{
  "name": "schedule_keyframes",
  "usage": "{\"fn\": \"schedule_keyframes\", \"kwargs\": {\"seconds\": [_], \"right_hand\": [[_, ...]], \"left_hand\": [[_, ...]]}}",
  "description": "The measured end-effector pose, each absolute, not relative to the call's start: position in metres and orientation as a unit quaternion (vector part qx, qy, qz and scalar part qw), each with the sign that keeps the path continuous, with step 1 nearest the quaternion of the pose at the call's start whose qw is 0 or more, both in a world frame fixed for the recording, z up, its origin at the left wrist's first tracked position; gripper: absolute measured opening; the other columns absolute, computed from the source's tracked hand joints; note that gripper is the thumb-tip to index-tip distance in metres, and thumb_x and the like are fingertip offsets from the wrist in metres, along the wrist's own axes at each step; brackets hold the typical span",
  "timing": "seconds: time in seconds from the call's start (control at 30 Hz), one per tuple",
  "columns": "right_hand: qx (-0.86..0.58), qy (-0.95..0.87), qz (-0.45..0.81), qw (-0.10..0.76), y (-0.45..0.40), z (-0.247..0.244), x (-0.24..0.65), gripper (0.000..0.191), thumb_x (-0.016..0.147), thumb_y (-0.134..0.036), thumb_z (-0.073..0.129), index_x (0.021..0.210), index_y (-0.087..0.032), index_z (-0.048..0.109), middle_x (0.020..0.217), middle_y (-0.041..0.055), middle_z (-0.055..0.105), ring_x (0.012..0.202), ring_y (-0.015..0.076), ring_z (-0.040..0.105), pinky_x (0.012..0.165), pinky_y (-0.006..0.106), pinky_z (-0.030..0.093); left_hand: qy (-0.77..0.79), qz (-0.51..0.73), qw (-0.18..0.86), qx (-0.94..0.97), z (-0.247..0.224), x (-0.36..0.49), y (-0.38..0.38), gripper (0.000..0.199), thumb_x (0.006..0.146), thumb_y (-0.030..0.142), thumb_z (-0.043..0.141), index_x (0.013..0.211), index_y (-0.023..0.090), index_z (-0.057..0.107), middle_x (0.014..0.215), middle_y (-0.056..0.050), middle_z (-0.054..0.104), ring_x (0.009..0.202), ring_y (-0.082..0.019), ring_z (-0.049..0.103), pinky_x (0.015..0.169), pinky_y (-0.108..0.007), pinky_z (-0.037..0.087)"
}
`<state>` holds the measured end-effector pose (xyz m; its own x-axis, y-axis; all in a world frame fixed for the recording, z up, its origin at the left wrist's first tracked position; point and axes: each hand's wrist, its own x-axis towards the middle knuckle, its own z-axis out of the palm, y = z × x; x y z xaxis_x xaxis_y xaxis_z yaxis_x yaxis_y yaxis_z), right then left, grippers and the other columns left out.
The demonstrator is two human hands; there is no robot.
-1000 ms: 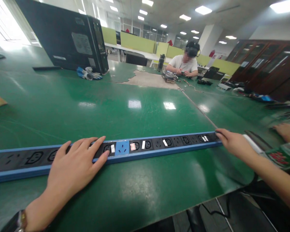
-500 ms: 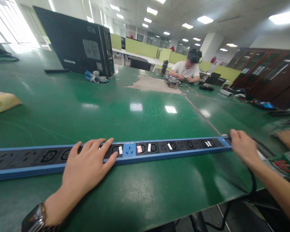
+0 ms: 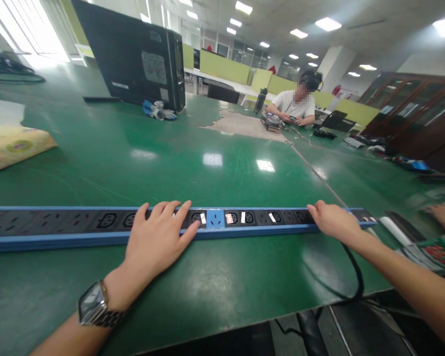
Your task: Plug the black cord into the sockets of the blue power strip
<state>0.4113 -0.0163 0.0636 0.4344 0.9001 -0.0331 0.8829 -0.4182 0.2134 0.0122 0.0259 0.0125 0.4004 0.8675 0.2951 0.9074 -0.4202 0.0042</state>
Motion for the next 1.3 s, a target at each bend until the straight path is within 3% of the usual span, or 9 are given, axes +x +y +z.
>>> {"fn": "schedule_keyframes", "kwargs": {"seconds": [0.13, 0.23, 0.47, 0.67, 0.8, 0.97, 1.1, 1.2, 1.3], "right_hand": [[0.803, 0.594, -0.055, 0.015, -0.010, 0.077, 0.352, 0.051, 0.096, -0.051, 0.021, 0.090, -0.017, 0.058, 0.077, 0.0107, 0.069, 0.066, 0.0197, 0.067, 0.063, 0.028, 0.043], [0.787, 0.600, -0.137, 0.044, -0.001, 0.078, 0.304, 0.053, 0.097, -0.051, 0.016, 0.091, -0.017, 0.056, 0.070, 0.0067, 0.067, 0.049, 0.0143, 0.061, 0.058, 0.027, 0.042], [0.773, 0.618, 0.042, 0.137, -0.001, 0.074, 0.264, 0.048, 0.097, -0.043, 0.020, 0.099, -0.013, 0.058, 0.086, 0.0179, 0.069, 0.083, 0.0294, 0.069, 0.072, 0.039, 0.048], [0.814, 0.567, -0.006, 0.123, 0.009, 0.077, 0.257, 0.053, 0.097, -0.044, 0.024, 0.108, -0.009, 0.063, 0.101, 0.0229, 0.068, 0.096, 0.0304, 0.067, 0.082, 0.043, 0.048], [0.824, 0.547, -0.049, 0.136, 0.017, 0.082, 0.257, 0.055, 0.094, -0.049, 0.034, 0.113, -0.009, 0.066, 0.114, 0.0234, 0.065, 0.107, 0.0283, 0.063, 0.091, 0.039, 0.046], [0.823, 0.546, -0.057, 0.144, 0.011, 0.086, 0.255, 0.055, 0.096, -0.045, 0.030, 0.107, -0.008, 0.069, 0.107, 0.0227, 0.068, 0.102, 0.0276, 0.066, 0.087, 0.036, 0.048], [0.822, 0.554, -0.029, 0.126, 0.014, 0.082, 0.254, 0.057, 0.098, -0.039, 0.022, 0.114, -0.006, 0.066, 0.113, 0.0249, 0.066, 0.106, 0.0281, 0.065, 0.089, 0.037, 0.048], [0.813, 0.566, -0.044, 0.133, 0.019, 0.081, 0.255, 0.054, 0.097, -0.038, 0.027, 0.108, -0.006, 0.069, 0.108, 0.0244, 0.068, 0.105, 0.0270, 0.066, 0.088, 0.035, 0.048], [0.802, 0.578, -0.061, 0.141, 0.019, 0.083, 0.260, 0.051, 0.096, -0.037, 0.030, 0.105, -0.007, 0.071, 0.107, 0.0237, 0.069, 0.102, 0.0277, 0.067, 0.086, 0.036, 0.050]], "left_hand": [[-0.531, -0.123, 0.085, -0.834, 0.013, 0.013, 0.026, 0.059, 0.092, 0.052, 0.031, 0.133, 0.017, 0.052, 0.123, -0.016, 0.062, 0.114, -0.036, 0.052, 0.100, -0.059, 0.028], [-0.535, -0.127, 0.082, -0.831, 0.014, 0.014, 0.025, 0.058, 0.092, 0.052, 0.031, 0.133, 0.017, 0.052, 0.123, -0.015, 0.062, 0.113, -0.036, 0.052, 0.100, -0.060, 0.027], [-0.535, -0.137, 0.074, -0.831, 0.014, 0.013, 0.022, 0.058, 0.093, 0.053, 0.030, 0.132, 0.017, 0.052, 0.125, -0.015, 0.061, 0.115, -0.034, 0.050, 0.101, -0.059, 0.026], [-0.529, -0.145, 0.074, -0.833, 0.013, 0.014, 0.018, 0.059, 0.093, 0.054, 0.030, 0.133, 0.016, 0.051, 0.125, -0.016, 0.060, 0.116, -0.036, 0.049, 0.101, -0.060, 0.026], [-0.523, -0.164, 0.072, -0.833, 0.009, 0.010, 0.020, 0.059, 0.093, 0.053, 0.030, 0.133, 0.015, 0.051, 0.125, -0.017, 0.060, 0.116, -0.036, 0.050, 0.101, -0.061, 0.025], [-0.514, -0.249, 0.038, -0.820, 0.020, 0.017, 0.008, 0.048, 0.091, 0.043, 0.042, 0.125, 0.014, 0.057, 0.123, -0.018, 0.060, 0.119, -0.035, 0.048, 0.103, -0.058, 0.026], [-0.383, -0.314, -0.159, -0.854, 0.033, 0.060, -0.029, 0.030, 0.089, 0.031, 0.042, 0.097, 0.018, 0.068, 0.096, -0.011, 0.068, 0.096, -0.027, 0.058, 0.088, -0.043, 0.040], [-0.348, -0.282, -0.445, -0.775, 0.029, 0.109, -0.041, 0.030, 0.087, 0.035, 0.044, 0.087, 0.018, 0.069, 0.079, -0.009, 0.069, 0.073, -0.022, 0.060, 0.068, -0.034, 0.043], [-0.357, -0.276, -0.694, -0.560, 0.018, 0.153, -0.030, 0.028, 0.083, 0.035, 0.050, 0.088, 0.014, 0.067, 0.077, -0.009, 0.069, 0.062, -0.018, 0.060, 0.058, -0.029, 0.042]]}}
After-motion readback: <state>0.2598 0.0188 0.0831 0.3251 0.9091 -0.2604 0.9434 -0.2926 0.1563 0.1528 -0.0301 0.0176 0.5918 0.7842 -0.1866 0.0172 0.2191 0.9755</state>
